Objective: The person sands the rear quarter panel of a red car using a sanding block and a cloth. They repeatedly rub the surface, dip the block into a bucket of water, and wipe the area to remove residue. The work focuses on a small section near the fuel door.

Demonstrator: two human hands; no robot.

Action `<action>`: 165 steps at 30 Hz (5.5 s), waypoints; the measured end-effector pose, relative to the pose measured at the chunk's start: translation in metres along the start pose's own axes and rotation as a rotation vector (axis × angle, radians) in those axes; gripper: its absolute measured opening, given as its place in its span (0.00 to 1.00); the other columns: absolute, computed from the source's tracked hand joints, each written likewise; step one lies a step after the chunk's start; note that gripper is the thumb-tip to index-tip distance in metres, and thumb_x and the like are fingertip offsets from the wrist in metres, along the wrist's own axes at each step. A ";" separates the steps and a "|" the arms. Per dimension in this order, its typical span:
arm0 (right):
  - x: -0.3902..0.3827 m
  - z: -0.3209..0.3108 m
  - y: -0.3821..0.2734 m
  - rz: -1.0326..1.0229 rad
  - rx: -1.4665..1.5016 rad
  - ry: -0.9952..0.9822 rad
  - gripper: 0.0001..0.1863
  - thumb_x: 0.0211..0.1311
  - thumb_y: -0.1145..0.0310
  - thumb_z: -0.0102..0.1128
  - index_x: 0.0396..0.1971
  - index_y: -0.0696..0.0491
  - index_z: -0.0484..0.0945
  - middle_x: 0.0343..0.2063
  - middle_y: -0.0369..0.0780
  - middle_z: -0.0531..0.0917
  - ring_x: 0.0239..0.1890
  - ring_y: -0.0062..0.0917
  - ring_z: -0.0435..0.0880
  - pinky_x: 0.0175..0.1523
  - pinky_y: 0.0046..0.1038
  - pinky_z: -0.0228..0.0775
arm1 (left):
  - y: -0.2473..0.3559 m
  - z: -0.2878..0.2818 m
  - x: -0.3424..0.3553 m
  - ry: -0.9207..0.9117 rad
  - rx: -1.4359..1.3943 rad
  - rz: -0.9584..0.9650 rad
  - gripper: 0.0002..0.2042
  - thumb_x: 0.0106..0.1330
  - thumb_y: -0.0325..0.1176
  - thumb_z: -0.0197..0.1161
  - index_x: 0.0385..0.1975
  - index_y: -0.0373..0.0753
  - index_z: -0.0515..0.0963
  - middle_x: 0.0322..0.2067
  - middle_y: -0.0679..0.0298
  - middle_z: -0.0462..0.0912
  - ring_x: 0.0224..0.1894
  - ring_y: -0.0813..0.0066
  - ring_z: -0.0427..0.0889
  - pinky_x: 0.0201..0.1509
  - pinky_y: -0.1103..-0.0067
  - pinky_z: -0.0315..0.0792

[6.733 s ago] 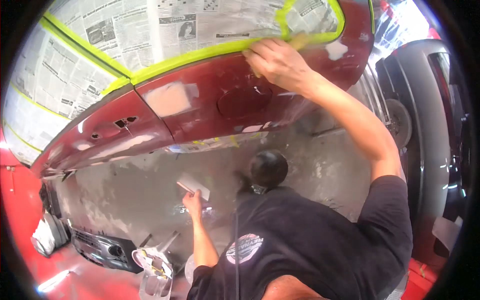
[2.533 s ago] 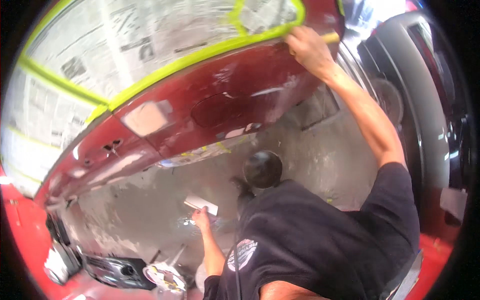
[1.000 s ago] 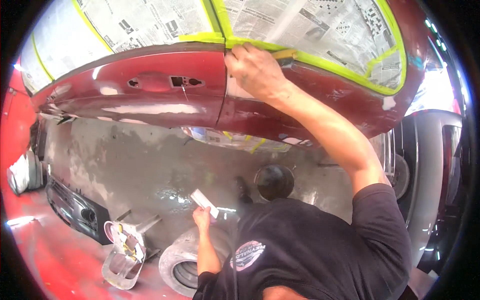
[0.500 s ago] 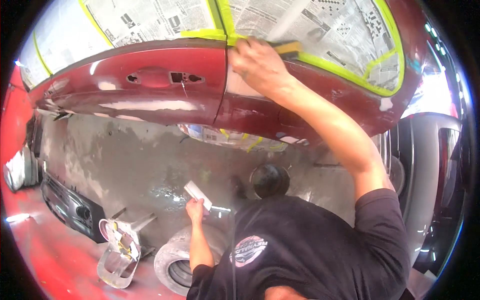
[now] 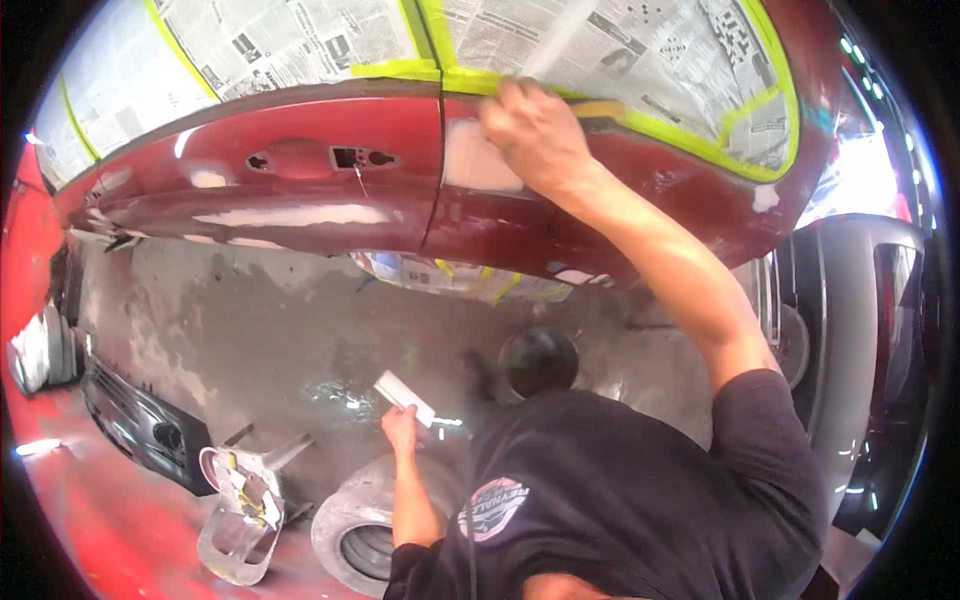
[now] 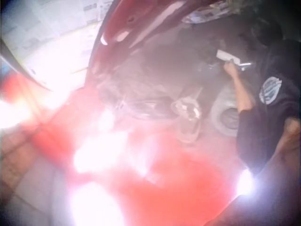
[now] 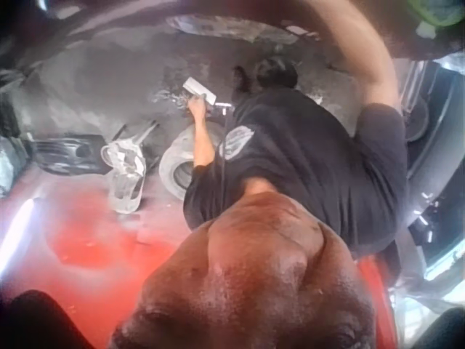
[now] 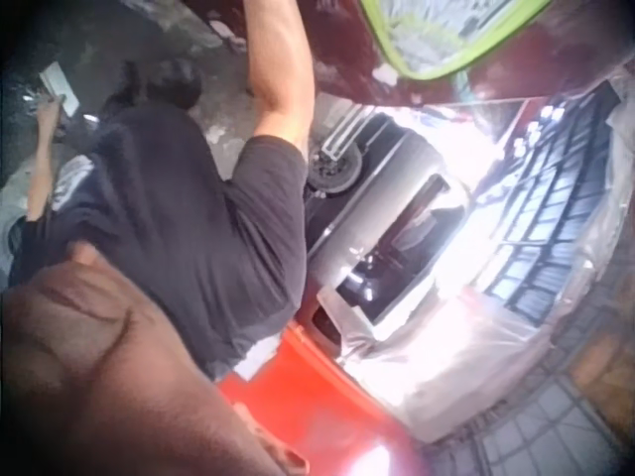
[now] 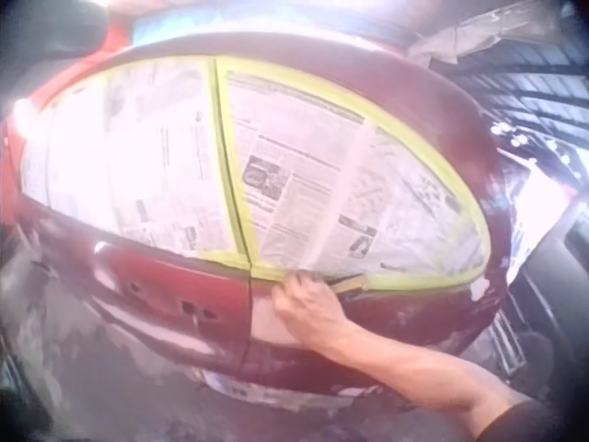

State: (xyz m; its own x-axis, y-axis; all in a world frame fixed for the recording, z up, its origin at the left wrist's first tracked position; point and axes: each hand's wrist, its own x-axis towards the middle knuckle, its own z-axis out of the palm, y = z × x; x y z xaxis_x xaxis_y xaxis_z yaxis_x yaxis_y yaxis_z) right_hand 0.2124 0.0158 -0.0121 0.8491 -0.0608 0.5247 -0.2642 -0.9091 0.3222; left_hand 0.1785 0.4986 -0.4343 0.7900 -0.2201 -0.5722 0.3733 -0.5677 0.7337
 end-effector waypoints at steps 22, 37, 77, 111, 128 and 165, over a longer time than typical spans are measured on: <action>-0.112 -0.038 0.092 0.037 0.049 0.080 0.11 0.46 0.76 0.68 0.34 0.55 0.82 0.33 0.42 0.81 0.39 0.36 0.85 0.46 0.39 0.81 | 0.013 0.018 0.014 -0.018 0.264 0.107 0.18 0.58 0.38 0.75 0.34 0.24 0.84 0.32 0.50 0.90 0.33 0.63 0.83 0.45 0.64 0.77; -0.226 -0.081 0.189 0.092 -0.091 0.138 0.10 0.50 0.70 0.66 0.34 0.53 0.80 0.35 0.40 0.81 0.41 0.36 0.85 0.48 0.40 0.80 | 0.041 0.044 0.020 -0.146 0.290 0.313 0.18 0.57 0.38 0.73 0.30 0.24 0.83 0.24 0.52 0.86 0.26 0.62 0.80 0.37 0.61 0.75; -0.312 -0.040 0.013 1.062 1.635 -0.261 0.21 0.59 0.61 0.72 0.48 0.59 0.88 0.42 0.41 0.90 0.48 0.23 0.85 0.58 0.28 0.76 | 0.301 0.161 -0.138 -0.923 -0.121 0.350 0.19 0.62 0.37 0.74 0.49 0.32 0.87 0.39 0.58 0.90 0.38 0.68 0.90 0.26 0.74 0.85; -0.461 -0.084 0.045 0.533 1.412 -0.309 0.51 0.59 0.49 0.77 0.78 0.54 0.64 0.72 0.54 0.69 0.79 0.46 0.63 0.82 0.42 0.56 | 0.268 0.279 -0.374 -0.201 -0.113 0.495 0.09 0.69 0.30 0.70 0.41 0.30 0.86 0.30 0.61 0.88 0.33 0.75 0.87 0.38 0.74 0.78; -0.494 -0.107 0.002 1.205 2.755 -0.219 0.32 0.73 0.56 0.64 0.69 0.57 0.70 0.58 0.43 0.84 0.58 0.30 0.86 0.62 0.39 0.83 | 0.236 0.202 -0.371 -0.485 -0.486 0.592 0.12 0.68 0.20 0.72 0.50 0.31 0.89 0.47 0.64 0.88 0.45 0.81 0.85 0.49 0.81 0.80; -0.487 -0.099 0.113 0.394 2.003 -0.533 0.34 0.74 0.50 0.64 0.71 0.56 0.72 0.58 0.45 0.85 0.58 0.31 0.84 0.64 0.33 0.75 | 0.218 0.362 -0.449 0.133 -0.441 0.407 0.16 0.75 0.36 0.60 0.53 0.32 0.81 0.39 0.66 0.85 0.38 0.80 0.79 0.43 0.79 0.74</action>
State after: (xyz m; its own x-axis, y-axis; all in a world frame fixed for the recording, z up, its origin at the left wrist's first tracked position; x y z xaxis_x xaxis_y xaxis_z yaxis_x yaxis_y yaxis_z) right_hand -0.2764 -0.0163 -0.1534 0.9977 -0.0674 -0.0013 0.0058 0.1047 -0.9945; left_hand -0.2708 0.1865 -0.1502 0.9548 -0.2332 -0.1841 0.1721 -0.0707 0.9825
